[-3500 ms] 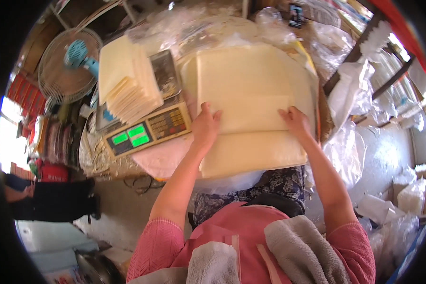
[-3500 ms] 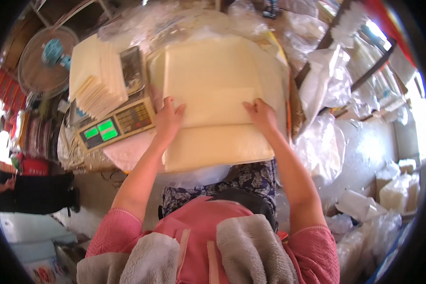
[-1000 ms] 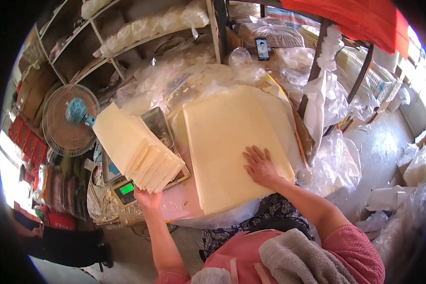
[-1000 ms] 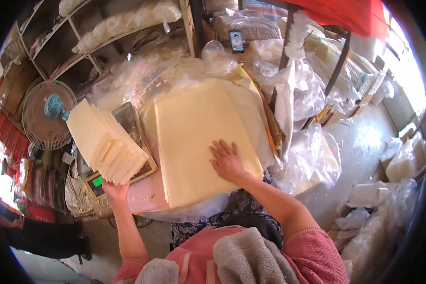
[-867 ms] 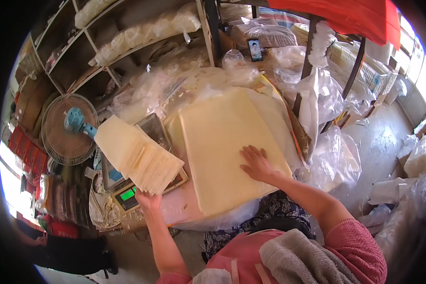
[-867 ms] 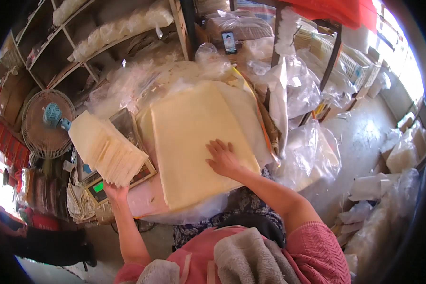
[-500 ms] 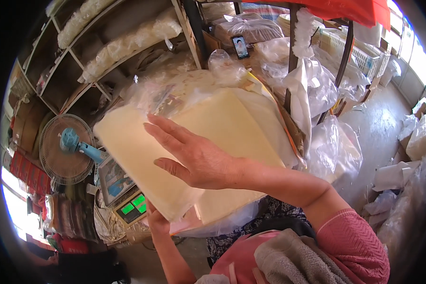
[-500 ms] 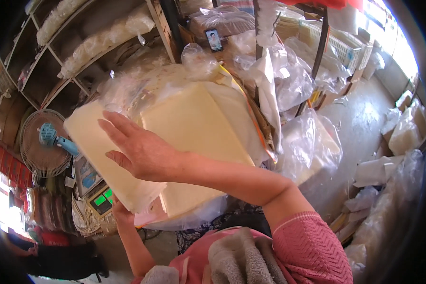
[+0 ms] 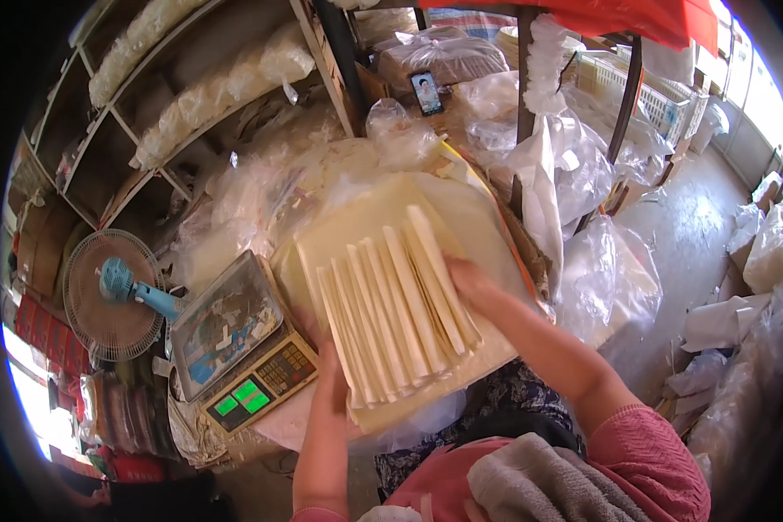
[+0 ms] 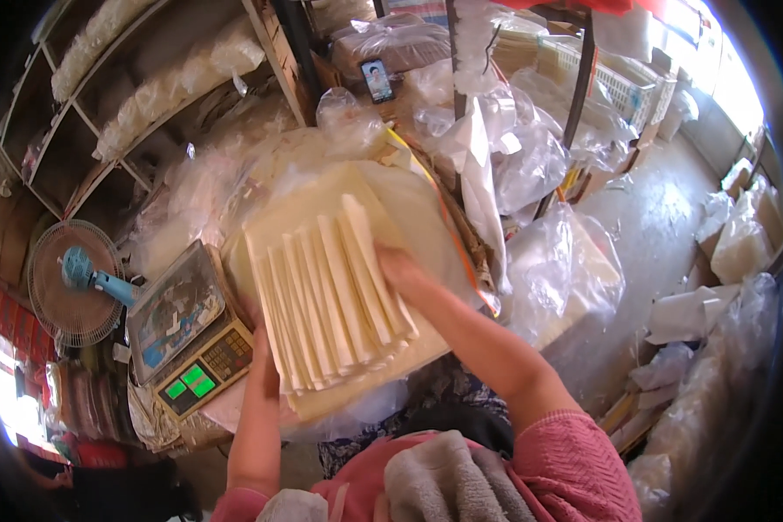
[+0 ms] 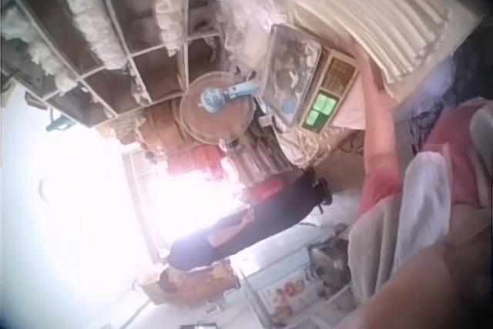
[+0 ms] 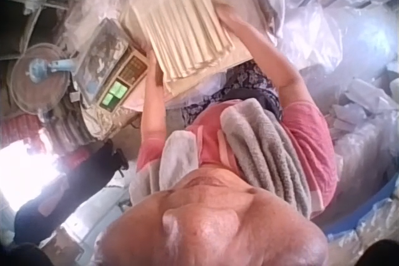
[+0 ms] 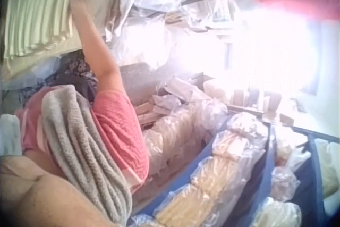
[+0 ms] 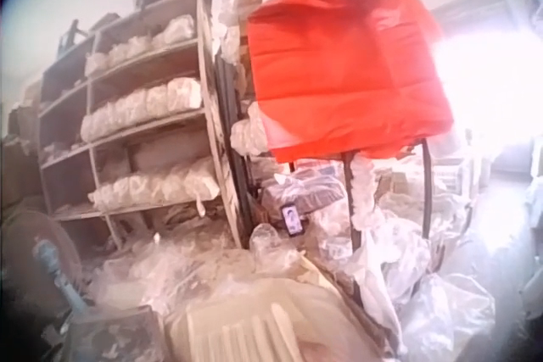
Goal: The person folds rectangular sheets by hand on a circular table, stacking the folded items on a digital scale.
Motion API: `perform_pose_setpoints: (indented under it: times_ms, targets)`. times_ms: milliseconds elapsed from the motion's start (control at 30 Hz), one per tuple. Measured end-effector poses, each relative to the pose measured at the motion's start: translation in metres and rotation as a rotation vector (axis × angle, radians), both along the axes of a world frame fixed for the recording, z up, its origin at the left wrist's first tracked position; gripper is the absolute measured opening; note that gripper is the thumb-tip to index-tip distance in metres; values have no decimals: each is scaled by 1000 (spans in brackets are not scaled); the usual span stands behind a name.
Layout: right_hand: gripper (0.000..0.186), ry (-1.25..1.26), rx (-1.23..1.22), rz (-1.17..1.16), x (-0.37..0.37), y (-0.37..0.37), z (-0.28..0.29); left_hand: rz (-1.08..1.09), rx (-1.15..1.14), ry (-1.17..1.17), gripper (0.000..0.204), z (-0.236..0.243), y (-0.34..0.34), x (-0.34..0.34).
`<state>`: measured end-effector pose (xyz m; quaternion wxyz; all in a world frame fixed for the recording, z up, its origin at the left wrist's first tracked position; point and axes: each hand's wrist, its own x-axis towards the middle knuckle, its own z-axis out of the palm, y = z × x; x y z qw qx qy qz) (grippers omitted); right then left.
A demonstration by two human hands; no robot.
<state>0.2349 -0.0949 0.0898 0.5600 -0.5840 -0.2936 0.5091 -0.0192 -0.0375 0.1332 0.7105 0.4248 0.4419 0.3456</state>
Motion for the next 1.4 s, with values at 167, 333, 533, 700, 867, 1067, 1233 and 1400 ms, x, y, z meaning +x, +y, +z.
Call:
perform_pose_setpoints:
  times_ms: [167, 333, 533, 700, 867, 1067, 1233, 1400]
  targets:
    - [68, 16, 21, -91, -58, 18, -19, 43, 265, 83, 60, -5, -12, 31]
    - [59, -118, 374, -130, -69, 0, 76, 59, 359, -181, 58, 19, 4, 19]
    - [45, 213, 611, 5, -52, -31, 92, -39, 269, -643, 49, 1, 25, -26]
    - [41, 220, 317, 47, -24, -31, 74, -1, 147, -499, 41, -22, 35, -31]
    - [46, 24, 145, 154, -23, -14, 88, 96, 34, -195, 47, -14, 55, -37]
    - [63, -380, -14, 278, -44, 19, 70, 47, 9, -332, 47, -40, 66, -34]
    - [57, -469, 503, 102, -44, 17, 67, -50, -98, -446, 41, -17, 60, -30]
    - [54, -246, 308, 174, -20, -6, 36, -328, 159, -156, 52, -32, 68, -17]
